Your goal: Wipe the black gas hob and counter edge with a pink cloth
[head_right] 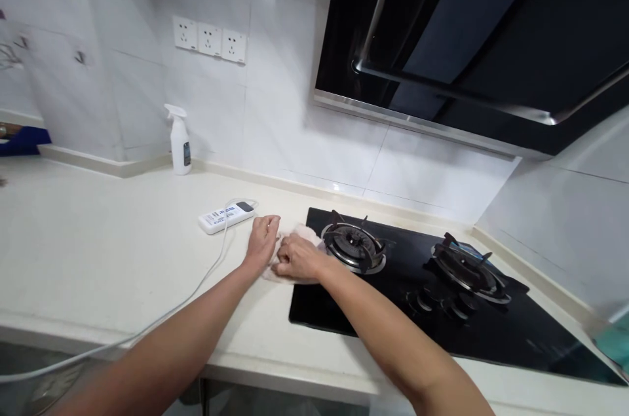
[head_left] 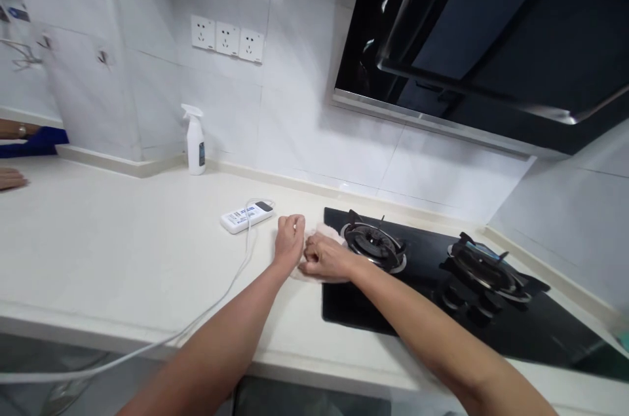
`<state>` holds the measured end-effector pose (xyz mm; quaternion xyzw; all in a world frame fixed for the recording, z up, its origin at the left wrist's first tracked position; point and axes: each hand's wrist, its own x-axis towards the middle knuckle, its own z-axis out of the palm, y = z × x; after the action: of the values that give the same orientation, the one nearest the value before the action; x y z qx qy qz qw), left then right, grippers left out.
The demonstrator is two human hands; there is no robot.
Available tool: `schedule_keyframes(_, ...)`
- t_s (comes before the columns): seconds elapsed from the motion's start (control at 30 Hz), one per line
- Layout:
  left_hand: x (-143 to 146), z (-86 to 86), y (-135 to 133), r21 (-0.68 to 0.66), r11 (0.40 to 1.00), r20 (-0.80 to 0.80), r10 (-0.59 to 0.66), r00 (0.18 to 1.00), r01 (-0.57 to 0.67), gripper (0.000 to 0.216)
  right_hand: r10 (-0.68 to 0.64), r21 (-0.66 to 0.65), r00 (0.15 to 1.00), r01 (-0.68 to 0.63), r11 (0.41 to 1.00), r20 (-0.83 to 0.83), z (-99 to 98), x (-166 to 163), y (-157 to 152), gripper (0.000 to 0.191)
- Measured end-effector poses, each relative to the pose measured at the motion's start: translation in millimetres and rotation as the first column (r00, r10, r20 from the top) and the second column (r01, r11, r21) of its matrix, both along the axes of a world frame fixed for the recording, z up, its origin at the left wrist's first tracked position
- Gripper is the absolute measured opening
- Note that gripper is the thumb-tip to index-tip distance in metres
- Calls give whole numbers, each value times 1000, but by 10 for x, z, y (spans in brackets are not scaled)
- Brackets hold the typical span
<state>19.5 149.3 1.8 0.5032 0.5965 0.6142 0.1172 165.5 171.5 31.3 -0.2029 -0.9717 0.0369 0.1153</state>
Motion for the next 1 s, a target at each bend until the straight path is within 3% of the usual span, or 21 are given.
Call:
schedule_keyframes(0.1, -25, 8, -7, -23, 1000, 13, -8, 1000, 8, 33, -25, -54, 981, 15, 998, -193, -116, 134, -372, 35)
schedule_keyframes(0.2, -40, 10, -24, -49, 998, 11, -31, 999, 32, 35, -146, -128, 910, 104, 986, -388, -205, 378, -636, 26)
schedule_keyframes(0.3, -37, 12, -45, -73, 995, -2, -64, 998, 63, 36, -312, -162, 831, 267, 950, -461, -288, 784, -792, 20)
schedule_keyframes(0.4, -12, 17, -70, -80, 992, -27, -99, 995, 96, 37, -440, -135, 770, 429, 893, -463, -406, 1347, -876, 26)
schedule_keyframes(0.5, 18, 30, -94, -73, 989, -62, -130, 990, 126, 37, -567, -48, 718, 603, 797, -404, -527, 1919, -935, 36)
schedule_keyframes(0.6, 38, 49, -97, -71, 987, -90, -151, 984, 145, 38, -746, 63, 593, 794, 605, -303, -569, 2260, -981, 40)
schedule_keyframes(0.67, 47, 60, -81, -84, 985, -99, -162, 982, 154, 38, -830, 70, 511, 858, 510, -223, -532, 2267, -998, 44)
schedule_keyframes(0.77, 63, 63, -38, -112, 978, -109, -189, 976, 176, 40, -874, 43, 464, 886, 462, -145, -423, 1971, -1008, 50)
schedule_keyframes(0.9, 76, 45, 19, -146, 963, -125, -244, 962, 225, 42, -867, 56, 478, 878, 475, -143, -304, 1381, -1060, 54)
schedule_keyframes(1.0, 68, 31, 48, -169, 951, -140, -283, 949, 259, 43, -821, 27, 539, 839, 544, -189, -282, 1045, -1190, 45)
